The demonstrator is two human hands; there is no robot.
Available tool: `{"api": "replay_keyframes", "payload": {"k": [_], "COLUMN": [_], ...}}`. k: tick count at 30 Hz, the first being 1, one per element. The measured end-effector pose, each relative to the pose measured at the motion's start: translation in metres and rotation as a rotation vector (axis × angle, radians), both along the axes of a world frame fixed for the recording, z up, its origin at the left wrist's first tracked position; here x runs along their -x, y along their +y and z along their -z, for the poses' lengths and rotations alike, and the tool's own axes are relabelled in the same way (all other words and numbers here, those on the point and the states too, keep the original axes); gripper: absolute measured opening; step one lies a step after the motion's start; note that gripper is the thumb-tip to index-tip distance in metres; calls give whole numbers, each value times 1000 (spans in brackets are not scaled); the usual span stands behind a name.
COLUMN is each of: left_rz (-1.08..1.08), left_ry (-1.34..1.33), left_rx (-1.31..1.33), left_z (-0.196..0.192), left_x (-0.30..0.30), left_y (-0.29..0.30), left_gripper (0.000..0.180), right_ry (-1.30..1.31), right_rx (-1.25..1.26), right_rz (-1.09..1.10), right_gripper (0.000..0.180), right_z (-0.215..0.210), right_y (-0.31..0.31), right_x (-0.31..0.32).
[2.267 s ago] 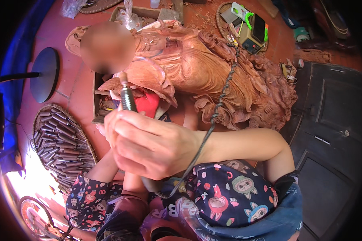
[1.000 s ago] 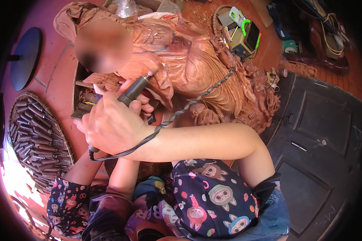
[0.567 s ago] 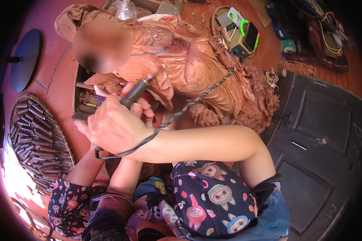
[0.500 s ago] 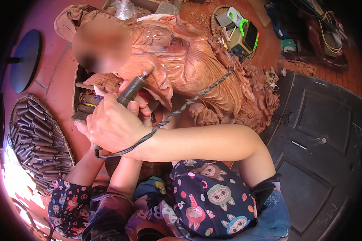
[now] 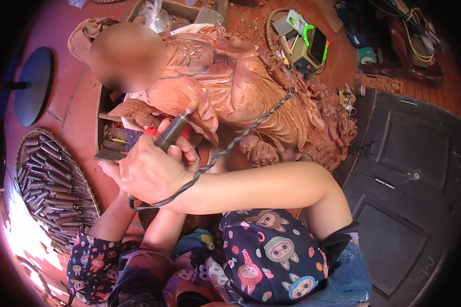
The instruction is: The person carves a wooden sculpture using a rotary tool and a chisel. They work on the torso and head areas, removing wood shavings and refining details throughout the clip.
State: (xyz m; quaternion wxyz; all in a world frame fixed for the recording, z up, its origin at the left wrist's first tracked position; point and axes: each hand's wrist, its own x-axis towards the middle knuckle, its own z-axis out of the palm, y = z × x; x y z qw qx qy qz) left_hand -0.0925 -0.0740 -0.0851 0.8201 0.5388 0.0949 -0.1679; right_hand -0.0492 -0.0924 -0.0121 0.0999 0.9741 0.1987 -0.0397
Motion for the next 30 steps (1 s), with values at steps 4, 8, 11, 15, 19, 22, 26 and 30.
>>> {"api": "replay_keyframes", "payload": {"k": [4, 8, 11, 15, 19, 22, 26, 30], "left_rz": [-122, -58, -37, 0, 28, 63, 89, 112], "left_ry": [19, -68, -73, -58, -51, -43, -41, -17], "left_rx": [146, 105, 79, 51, -2, -2, -24, -54], "left_z": [-21, -17, -19, -24, -26, -26, -31, -34], "left_x": [-25, -16, -19, -28, -36, -37, -40, -46], "left_y": [2, 3, 8, 10, 15, 16, 19, 22], "left_gripper": [64, 63, 61, 58, 56, 54, 52, 50], "right_ry": [-8, 15, 23, 26, -40, -40, -54, -32], "right_rx": [-129, -113, -89, -171, -348, -282, -51, -318], "right_rz": [-38, 2, 46, 37, 12, 24, 150, 20], "right_gripper": [25, 29, 32, 36, 41, 43, 42, 42], "right_z": [1, -3, -1, -9, -8, -5, 7, -22], "right_y": [-2, -2, 0, -5, 3, 0, 8, -2], "right_x": [-11, -3, 0, -7, -17, -14, 8, -12]}}
